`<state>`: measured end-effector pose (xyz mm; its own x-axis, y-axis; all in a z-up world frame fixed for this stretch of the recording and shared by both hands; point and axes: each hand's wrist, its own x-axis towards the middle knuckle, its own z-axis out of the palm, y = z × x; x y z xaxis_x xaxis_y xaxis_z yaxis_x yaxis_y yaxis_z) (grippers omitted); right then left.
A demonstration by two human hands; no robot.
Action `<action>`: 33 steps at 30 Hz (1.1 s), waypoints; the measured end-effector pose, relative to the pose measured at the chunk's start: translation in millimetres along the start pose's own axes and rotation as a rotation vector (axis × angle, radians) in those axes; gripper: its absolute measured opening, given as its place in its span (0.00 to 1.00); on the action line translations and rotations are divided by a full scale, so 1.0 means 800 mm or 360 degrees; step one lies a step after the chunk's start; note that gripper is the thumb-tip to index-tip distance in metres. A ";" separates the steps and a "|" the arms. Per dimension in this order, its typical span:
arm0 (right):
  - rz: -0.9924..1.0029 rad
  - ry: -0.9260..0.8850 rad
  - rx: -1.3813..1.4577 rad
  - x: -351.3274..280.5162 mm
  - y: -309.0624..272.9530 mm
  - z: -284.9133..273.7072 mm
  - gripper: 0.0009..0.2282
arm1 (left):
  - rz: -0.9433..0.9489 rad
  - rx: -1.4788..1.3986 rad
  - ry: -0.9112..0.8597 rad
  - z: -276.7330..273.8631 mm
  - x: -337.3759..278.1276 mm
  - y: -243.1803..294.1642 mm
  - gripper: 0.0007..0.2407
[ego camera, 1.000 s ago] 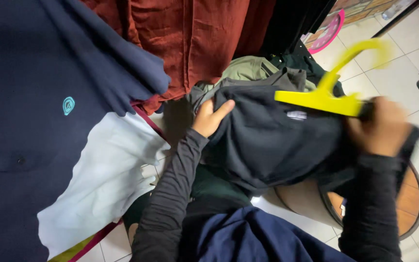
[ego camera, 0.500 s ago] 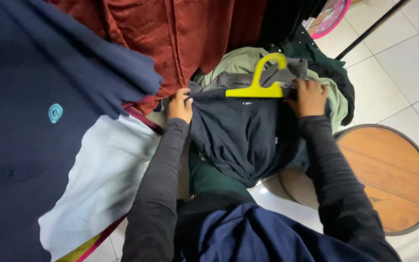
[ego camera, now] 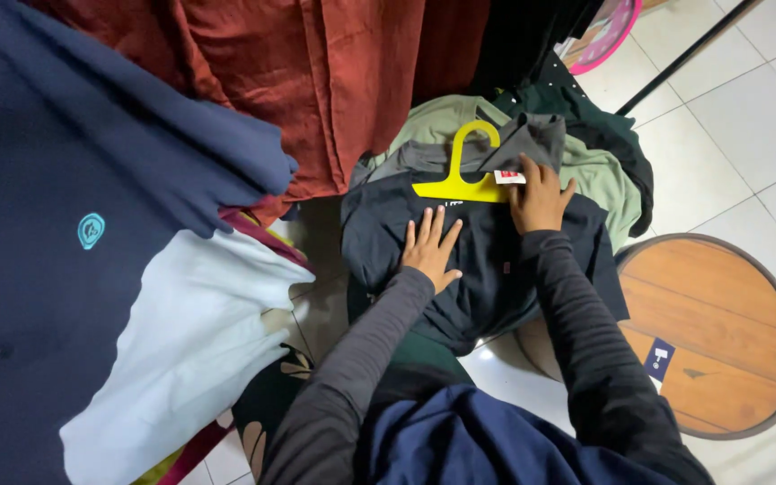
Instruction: The person hangs a navy blue polo shirt on a pink hanger and places it on a metal clothing rack. They then smooth out a dark grey t-shirt on their lap, pick up a yellow hanger, and place it inside the t-shirt to prepare it for hanging.
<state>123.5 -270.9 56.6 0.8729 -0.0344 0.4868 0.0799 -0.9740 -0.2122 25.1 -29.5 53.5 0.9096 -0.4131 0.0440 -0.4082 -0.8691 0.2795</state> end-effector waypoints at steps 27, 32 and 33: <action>-0.0352 0.0228 -0.0327 -0.037 0.112 0.012 0.14 | 0.0049 0.0365 -0.0129 0.021 -0.035 -0.055 0.54; -0.0787 0.0600 -0.0506 0.025 0.095 -0.053 0.22 | 0.0051 0.0390 -0.0152 0.009 -0.041 -0.054 0.55; -0.0788 0.0597 -0.0502 0.026 0.097 -0.047 0.22 | 0.0047 0.0390 -0.0155 0.011 -0.042 -0.053 0.55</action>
<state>129.6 -355.7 82.3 0.5398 0.4106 0.7348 0.2323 -0.9117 0.3388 11.4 19.0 31.5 0.8902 -0.4531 -0.0473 -0.4517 -0.8913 0.0382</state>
